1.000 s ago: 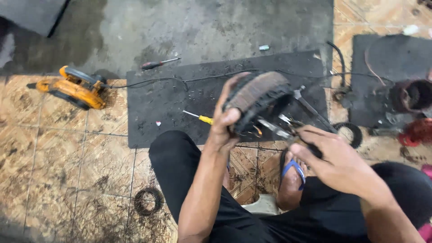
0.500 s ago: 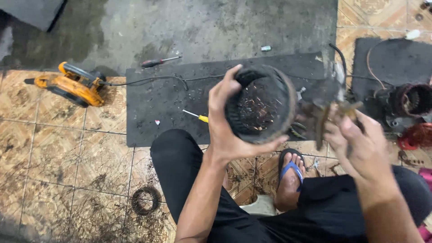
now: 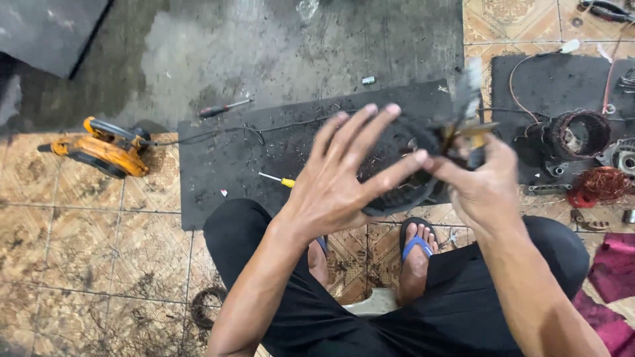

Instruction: The person sits on the floor and uses pliers to pull and cut copper wire from a cylindrical motor stator. They repeatedly rotate the stator and extract wire segments, accumulating a pile of removed wire on the floor.

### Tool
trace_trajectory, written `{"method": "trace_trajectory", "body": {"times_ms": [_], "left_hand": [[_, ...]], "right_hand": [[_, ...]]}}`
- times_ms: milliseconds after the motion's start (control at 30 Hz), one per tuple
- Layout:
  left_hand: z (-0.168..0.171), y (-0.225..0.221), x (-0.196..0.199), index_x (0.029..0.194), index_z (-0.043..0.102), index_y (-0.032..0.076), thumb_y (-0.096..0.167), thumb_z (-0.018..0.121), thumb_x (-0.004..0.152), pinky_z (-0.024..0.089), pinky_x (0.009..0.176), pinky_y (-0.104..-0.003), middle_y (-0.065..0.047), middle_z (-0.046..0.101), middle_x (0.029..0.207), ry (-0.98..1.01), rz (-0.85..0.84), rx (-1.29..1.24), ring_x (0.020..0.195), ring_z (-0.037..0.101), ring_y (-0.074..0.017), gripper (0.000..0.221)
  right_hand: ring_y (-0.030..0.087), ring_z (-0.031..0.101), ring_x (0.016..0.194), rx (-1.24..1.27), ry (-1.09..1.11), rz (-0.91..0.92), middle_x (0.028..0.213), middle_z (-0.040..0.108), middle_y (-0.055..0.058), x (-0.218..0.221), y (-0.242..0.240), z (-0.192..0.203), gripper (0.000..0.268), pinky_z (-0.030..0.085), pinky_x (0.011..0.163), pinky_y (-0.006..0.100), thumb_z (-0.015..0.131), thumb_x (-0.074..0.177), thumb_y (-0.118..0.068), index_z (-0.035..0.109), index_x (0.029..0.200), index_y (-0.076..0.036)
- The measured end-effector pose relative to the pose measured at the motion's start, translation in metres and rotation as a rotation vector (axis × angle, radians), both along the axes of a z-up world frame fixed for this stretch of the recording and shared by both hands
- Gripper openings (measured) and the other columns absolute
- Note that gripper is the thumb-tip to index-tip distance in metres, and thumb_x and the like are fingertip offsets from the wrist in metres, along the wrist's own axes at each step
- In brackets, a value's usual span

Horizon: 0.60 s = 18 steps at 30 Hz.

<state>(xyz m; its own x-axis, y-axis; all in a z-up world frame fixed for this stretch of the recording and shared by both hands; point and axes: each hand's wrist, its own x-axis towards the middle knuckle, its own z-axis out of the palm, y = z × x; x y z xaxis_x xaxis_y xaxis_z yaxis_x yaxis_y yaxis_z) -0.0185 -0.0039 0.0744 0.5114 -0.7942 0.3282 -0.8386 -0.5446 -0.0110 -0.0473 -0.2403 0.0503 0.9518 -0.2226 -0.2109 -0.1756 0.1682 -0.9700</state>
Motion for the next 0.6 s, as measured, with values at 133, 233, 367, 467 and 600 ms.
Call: {"method": "trace_trajectory", "body": {"times_ms": [133, 233, 367, 467, 600], "left_hand": [[0.011, -0.019, 0.002, 0.159, 0.008, 0.014, 0.051, 0.112, 0.066, 0.036, 0.132, -0.066, -0.025, 0.016, 0.166, 0.244, 0.116, -0.562, 0.159, 0.032, -0.0464, 0.143], [-0.011, -0.021, 0.006, 0.16, -0.009, 0.014, 0.022, 0.095, 0.062, 0.043, 0.116, -0.059, -0.032, 0.016, 0.165, 1.053, 0.004, -0.912, 0.14, 0.04, -0.0482, 0.144], [-0.018, -0.036, 0.005, 0.161, 0.014, 0.012, 0.074, 0.056, 0.083, 0.037, 0.111, -0.074, -0.033, 0.018, 0.165, 2.035, -0.355, -1.382, 0.148, 0.029, -0.0539, 0.108], [-0.018, -0.05, 0.011, 0.157, 0.036, 0.015, 0.078, 0.03, 0.081, 0.046, 0.108, -0.061, -0.02, 0.049, 0.154, 2.047, 0.214, -1.531, 0.135, 0.053, -0.039, 0.1], [-0.014, -0.059, 0.011, 0.149, 0.049, 0.008, 0.072, 0.035, 0.08, 0.044, 0.111, -0.065, -0.021, 0.059, 0.145, 1.948, 0.452, -1.628, 0.137, 0.055, -0.0356, 0.095]], "right_hand": [[0.014, 0.066, 0.098, 0.177, -0.391, -0.158, 0.1, 0.063, 0.001, 0.0, -0.006, 0.005, 0.041, 0.059, 0.101, 0.032, 0.085, 0.073, -0.001, 0.052, 0.093, -0.014], [0.007, 0.058, 0.09, 0.11, -0.499, -0.252, 0.091, 0.055, -0.005, 0.005, -0.013, 0.006, 0.05, 0.053, 0.093, 0.026, 0.086, 0.077, -0.002, 0.039, 0.082, -0.021], [0.033, 0.073, 0.127, -0.436, -0.522, -0.142, 0.126, 0.071, 0.018, 0.002, -0.007, 0.036, 0.023, 0.061, 0.119, 0.051, 0.078, 0.089, -0.005, 0.055, 0.093, -0.008], [0.024, 0.075, 0.114, -0.654, -0.539, -0.1, 0.123, 0.074, 0.013, 0.001, 0.004, 0.032, 0.04, 0.065, 0.093, 0.034, 0.08, 0.088, -0.017, 0.064, 0.12, 0.0], [0.019, 0.069, 0.111, -0.548, -0.423, -0.138, 0.124, 0.071, 0.018, 0.006, 0.031, 0.04, 0.045, 0.058, 0.102, 0.033, 0.086, 0.083, 0.002, 0.067, 0.123, 0.006]]}}
